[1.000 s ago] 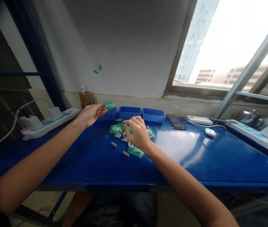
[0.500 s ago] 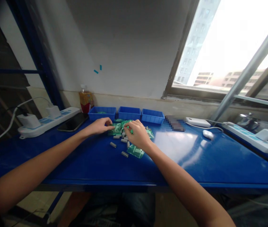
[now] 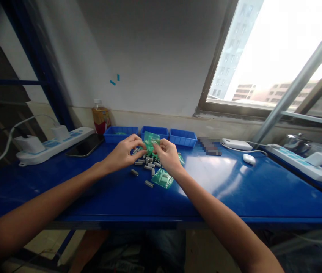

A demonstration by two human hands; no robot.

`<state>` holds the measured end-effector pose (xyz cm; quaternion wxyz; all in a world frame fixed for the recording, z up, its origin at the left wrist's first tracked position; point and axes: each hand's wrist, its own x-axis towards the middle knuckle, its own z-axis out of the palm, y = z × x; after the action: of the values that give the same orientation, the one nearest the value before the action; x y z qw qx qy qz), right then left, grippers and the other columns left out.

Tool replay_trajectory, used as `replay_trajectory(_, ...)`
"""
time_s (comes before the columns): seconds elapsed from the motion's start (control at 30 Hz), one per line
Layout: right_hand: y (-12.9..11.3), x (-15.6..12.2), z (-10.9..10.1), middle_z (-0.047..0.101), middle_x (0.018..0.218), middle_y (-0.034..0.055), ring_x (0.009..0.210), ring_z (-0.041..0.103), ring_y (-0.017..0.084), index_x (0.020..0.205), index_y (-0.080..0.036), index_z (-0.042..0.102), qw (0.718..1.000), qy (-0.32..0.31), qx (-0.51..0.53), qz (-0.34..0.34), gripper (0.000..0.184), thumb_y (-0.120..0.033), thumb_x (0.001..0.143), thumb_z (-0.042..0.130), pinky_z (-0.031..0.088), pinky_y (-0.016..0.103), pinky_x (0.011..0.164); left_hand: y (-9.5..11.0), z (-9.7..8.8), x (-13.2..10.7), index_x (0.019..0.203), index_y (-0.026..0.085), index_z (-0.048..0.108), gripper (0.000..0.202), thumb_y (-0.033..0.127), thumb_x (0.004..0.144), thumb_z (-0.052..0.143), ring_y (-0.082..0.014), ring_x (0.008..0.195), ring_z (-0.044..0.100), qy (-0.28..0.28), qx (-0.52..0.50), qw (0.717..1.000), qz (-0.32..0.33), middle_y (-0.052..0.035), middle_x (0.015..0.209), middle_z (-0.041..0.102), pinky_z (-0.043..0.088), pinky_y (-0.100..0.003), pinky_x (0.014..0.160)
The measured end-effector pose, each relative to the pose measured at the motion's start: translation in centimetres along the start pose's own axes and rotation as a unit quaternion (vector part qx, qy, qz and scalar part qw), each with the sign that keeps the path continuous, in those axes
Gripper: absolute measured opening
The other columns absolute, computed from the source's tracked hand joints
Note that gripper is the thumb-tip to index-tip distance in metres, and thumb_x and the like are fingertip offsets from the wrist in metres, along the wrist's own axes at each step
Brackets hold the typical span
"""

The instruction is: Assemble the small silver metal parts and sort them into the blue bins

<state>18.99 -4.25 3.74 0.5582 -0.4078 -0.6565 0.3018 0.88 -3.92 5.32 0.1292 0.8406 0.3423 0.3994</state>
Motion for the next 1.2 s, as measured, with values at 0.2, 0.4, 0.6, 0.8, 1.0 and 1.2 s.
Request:
replay_trajectory(0.2, 0.8, -0.3, -0.6, 0.064, 0.08, 0.0053, 0.075, 0.055, 0.017, 0.102, -0.021, 0.07, 0.932, -0.019, -0.233, -0.276, 0.029, -0.016, 0.086, 0.046, 0.046, 0.033, 0.072, -1.3, -0.1, 1.1, 0.078, 0.012, 0.064, 0.059, 0.066, 0.08, 0.041, -0.0133, 0.052, 0.053, -0.025, -0.254, 0.927, -0.276, -0.0071, 0.067, 0.063, 0.031, -0.024, 0.045)
replay_trajectory(0.4, 0.4, -0.5, 0.2, 0.057, 0.102, 0.0099, 0.096, 0.052, 0.022, 0.099, -0.022, 0.072, 0.949, 0.048, -0.229, -0.21, 0.025, -0.024, 0.083, 0.052, 0.045, 0.038, 0.082, -1.2, 0.0, 0.5, 0.089, 0.015, 0.063, 0.028, 0.041, 0.082, 0.057, -0.0121, 0.061, 0.055, 0.109, -0.092, 0.98, -0.136, -0.0026, 0.075, 0.063, 0.041, -0.023, 0.055)
replay_trajectory(0.6, -0.7, -0.5, 0.8, 0.058, 0.064, 0.0043, 0.061, 0.054, 0.015, 0.069, -0.014, 0.064, 0.993, -0.052, 0.049, 0.097, 0.054, -0.06, 0.085, 0.04, 0.044, 0.028, 0.059, -0.6, 0.3, -0.2, 0.098, 0.018, 0.064, 0.019, 0.029, 0.089, 0.052, -0.0175, 0.087, 0.056, 0.088, 0.119, 0.982, 0.115, -0.0061, 0.093, 0.065, 0.045, -0.031, 0.079)
replay_trajectory(0.8, 0.4, -0.3, 0.1, 0.051, 0.063, 0.0006, 0.06, 0.049, 0.013, 0.08, -0.016, 0.067, 0.977, 0.008, -0.173, -0.124, 0.026, -0.037, 0.085, 0.053, 0.04, 0.026, 0.059, -0.3, 0.8, 0.0, 0.093, 0.015, 0.067, 0.032, 0.044, 0.085, 0.053, -0.0201, 0.086, 0.058, 0.008, -0.048, 0.999, -0.023, -0.0076, 0.091, 0.067, 0.044, -0.032, 0.076)
replay_trajectory(1.0, 1.5, 0.1, -0.9, 0.052, 0.09, 0.0067, 0.078, 0.052, 0.015, 0.112, -0.023, 0.065, 0.901, -0.029, -0.311, -0.3, 0.033, -0.016, 0.089, 0.042, 0.047, 0.028, 0.07, -0.9, 1.2, 0.5, 0.075, 0.011, 0.064, 0.04, 0.05, 0.079, 0.058, -0.0098, 0.051, 0.05, -0.002, -0.34, 0.879, -0.334, -0.0036, 0.065, 0.061, 0.033, -0.02, 0.046)
replay_trajectory(1.2, 1.3, 0.2, -0.7, 0.049, 0.102, 0.0093, 0.087, 0.052, 0.019, 0.124, -0.023, 0.055, 0.908, -0.014, -0.306, -0.286, 0.037, -0.023, 0.088, 0.049, 0.049, 0.034, 0.078, -2.5, -1.6, 2.7, 0.07, 0.013, 0.059, 0.02, 0.03, 0.079, 0.062, -0.0048, 0.042, 0.044, 0.169, -0.405, 0.799, -0.411, 0.0015, 0.056, 0.055, 0.031, -0.016, 0.041)
